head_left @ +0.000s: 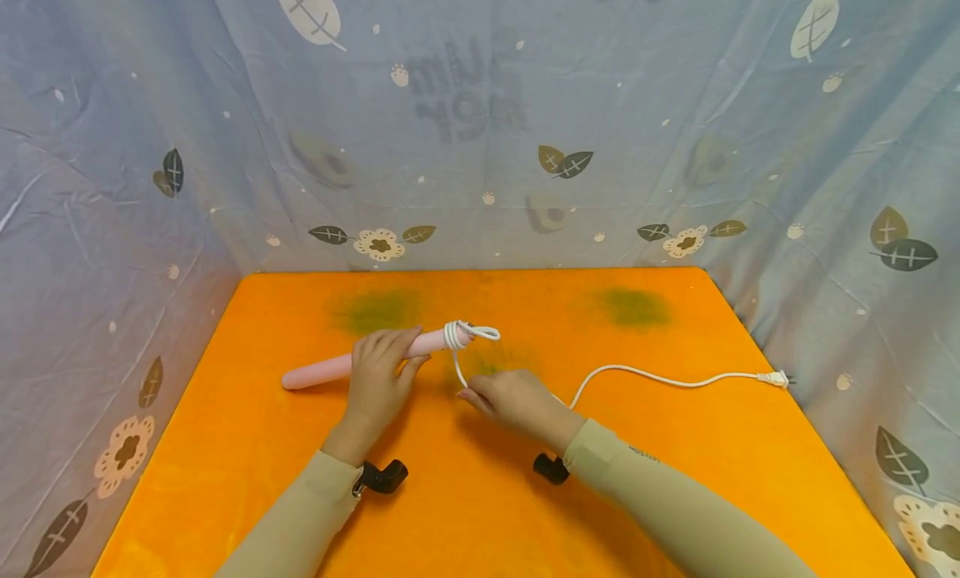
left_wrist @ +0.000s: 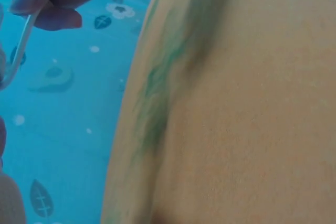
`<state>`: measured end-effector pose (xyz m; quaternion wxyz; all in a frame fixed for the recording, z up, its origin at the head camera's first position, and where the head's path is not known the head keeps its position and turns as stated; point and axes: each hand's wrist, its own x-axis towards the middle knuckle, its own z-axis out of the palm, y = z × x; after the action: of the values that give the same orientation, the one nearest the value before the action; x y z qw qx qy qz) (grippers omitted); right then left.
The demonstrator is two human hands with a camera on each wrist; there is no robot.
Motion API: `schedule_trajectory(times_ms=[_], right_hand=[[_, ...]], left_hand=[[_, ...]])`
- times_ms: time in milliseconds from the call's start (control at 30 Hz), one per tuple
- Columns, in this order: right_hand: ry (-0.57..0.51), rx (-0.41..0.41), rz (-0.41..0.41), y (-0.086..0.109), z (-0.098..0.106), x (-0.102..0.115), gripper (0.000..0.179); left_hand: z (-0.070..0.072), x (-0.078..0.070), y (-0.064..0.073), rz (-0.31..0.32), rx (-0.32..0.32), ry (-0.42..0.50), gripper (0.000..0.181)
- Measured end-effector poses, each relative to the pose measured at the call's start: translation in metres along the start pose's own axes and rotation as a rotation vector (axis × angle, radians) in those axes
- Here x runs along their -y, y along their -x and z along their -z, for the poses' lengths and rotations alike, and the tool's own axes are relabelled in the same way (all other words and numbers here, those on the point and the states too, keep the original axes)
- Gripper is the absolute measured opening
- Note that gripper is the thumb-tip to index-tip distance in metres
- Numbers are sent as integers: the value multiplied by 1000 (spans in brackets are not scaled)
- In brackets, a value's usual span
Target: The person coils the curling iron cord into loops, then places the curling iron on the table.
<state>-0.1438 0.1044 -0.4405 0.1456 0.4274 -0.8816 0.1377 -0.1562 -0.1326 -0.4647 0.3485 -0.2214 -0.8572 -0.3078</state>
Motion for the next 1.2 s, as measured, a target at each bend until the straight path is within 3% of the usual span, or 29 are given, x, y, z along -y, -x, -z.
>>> schedule_trajectory(times_ms=[267, 633, 767, 900, 1033, 1200], right_hand=[[-3, -49, 71, -2, 5, 6, 31], [16, -10, 125, -9, 12, 13, 21], [55, -35, 144, -13, 21, 16, 17], [99, -77, 155, -18, 33, 12, 16], [72, -73, 123, -22, 44, 5, 16], [36, -96, 92, -26, 58, -2, 11]], left_hand=[[-5, 2, 0, 10, 15, -11, 48], [-9, 2, -3, 71, 148, -43, 44], [-12, 5, 0, 58, 183, -55, 45], [-12, 6, 4, 49, 259, -68, 43], [-11, 5, 5, 34, 323, -72, 41], [-10, 2, 7, -7, 349, -76, 39]])
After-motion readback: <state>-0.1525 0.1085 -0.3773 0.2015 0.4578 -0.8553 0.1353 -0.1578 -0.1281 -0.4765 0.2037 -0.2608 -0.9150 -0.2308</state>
